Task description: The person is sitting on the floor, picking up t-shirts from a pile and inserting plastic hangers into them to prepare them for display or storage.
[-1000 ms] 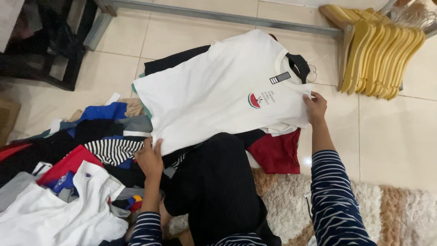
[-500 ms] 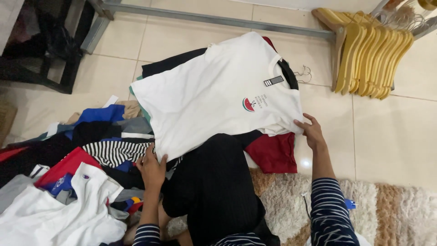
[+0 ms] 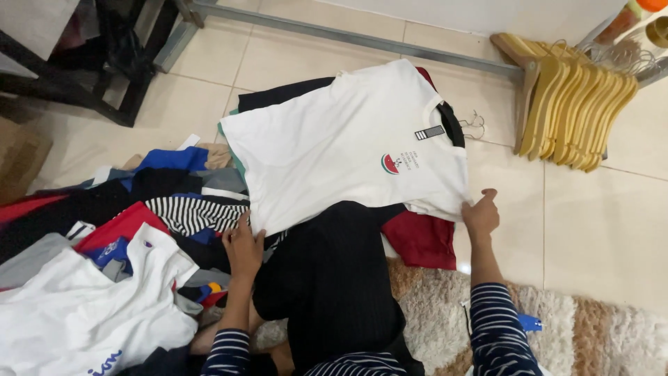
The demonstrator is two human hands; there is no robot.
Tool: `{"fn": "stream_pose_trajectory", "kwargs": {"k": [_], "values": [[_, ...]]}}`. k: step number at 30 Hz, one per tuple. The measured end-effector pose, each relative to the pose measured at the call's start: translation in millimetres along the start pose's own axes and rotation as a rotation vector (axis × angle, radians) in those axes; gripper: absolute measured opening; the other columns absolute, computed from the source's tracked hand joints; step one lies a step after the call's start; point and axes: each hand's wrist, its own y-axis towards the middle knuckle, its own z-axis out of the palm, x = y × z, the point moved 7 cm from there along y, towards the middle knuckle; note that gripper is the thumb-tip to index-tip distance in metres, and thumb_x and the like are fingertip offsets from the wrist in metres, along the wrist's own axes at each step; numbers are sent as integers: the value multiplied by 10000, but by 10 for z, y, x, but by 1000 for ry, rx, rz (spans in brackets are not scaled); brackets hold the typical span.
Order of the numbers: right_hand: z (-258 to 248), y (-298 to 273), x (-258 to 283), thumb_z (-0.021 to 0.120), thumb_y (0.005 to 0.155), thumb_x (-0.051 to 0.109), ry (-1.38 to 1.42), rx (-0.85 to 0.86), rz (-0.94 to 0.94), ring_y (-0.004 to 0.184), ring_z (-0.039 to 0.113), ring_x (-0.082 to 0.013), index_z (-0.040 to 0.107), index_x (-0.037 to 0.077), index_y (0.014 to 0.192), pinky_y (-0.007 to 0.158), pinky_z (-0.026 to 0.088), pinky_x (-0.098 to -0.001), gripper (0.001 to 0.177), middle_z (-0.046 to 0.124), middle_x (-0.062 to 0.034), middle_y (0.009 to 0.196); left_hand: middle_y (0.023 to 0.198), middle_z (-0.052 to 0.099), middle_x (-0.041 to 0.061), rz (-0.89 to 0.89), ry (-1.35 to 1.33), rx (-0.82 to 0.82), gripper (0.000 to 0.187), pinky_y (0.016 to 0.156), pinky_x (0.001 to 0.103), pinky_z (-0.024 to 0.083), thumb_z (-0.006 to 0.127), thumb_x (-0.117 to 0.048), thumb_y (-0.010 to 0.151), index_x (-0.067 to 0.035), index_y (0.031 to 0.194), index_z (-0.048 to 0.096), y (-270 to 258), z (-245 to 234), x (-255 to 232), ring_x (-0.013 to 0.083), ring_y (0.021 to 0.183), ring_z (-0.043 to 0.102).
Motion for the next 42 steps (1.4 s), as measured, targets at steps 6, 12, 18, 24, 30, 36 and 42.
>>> {"fn": "stream_pose_trajectory", "kwargs": {"k": [6, 12, 18, 24, 30, 36, 42], "values": [[-109, -883, 1131, 784, 840, 139, -27, -225, -369, 1176, 453, -394, 540, 130, 1394, 1017, 264, -658, 605, 523, -148, 1225, 1007, 722, 194, 24, -235, -146, 409, 1021, 510, 453, 666, 20, 946, -21, 1343, 577, -186, -612, -314, 360, 958, 706], [107, -1910, 2481, 715, 965, 192, 367, 39, -703, 1083, 561, -246, 704, 248, 1054, 1032, 270, -618, 105, 651, 26, 936, 1080, 670, 141, 22, -376, -317, 290, 907, 488, 526, 595, 67, 970, -55, 1216, 691, -498, -1148, -159, 330, 920, 716], [68, -3475, 3582, 683, 990, 226, 472, 395, -962, 1092, 605, -173, 725, 280, 1024, 1075, 303, -537, 77, 695, 85, 956, 1049, 696, 35, -148, -312, -450, 275, 922, 424, 498, 612, 64, 939, -132, 1094, 727, -976, -1650, 400, 287, 945, 715], [490, -4914, 4085, 654, 1002, 125, 603, 888, -1111, 1080, 678, -302, 751, 121, 1061, 1009, 453, -512, 114, 738, -92, 1058, 1111, 668, 4, -441, -4, -682, 290, 962, 443, 453, 653, 31, 911, -179, 1100, 716, -1892, -2430, 1125, 283, 1025, 691], [1429, -5726, 4101, 717, 938, 213, 432, 1173, -1053, 1076, 708, -374, 725, 88, 1200, 920, 556, -489, 291, 742, -190, 1134, 1207, 599, 159, -1058, 227, -815, 306, 1002, 551, 390, 690, -87, 913, -138, 1205, 610, -3293, -2833, 2734, 413, 1119, 599], [1821, -5982, 3964, 851, 828, 391, 304, 1181, -966, 953, 732, -321, 627, 71, 1174, 780, 602, -442, 522, 728, -161, 1018, 1133, 626, 200, -1318, -8, -680, 373, 897, 579, 504, 642, -328, 953, -56, 1205, 606, -4217, -2557, 4204, 462, 1085, 658], [1610, -6065, 4113, 850, 813, 528, 342, 1017, -818, 735, 719, -227, 644, 129, 1223, 699, 592, -378, 607, 721, -74, 947, 1106, 683, 290, -1440, -75, -622, 644, 869, 625, 520, 754, -528, 868, 17, 1195, 650, -4119, -2700, 4199, 504, 1072, 677]]}}
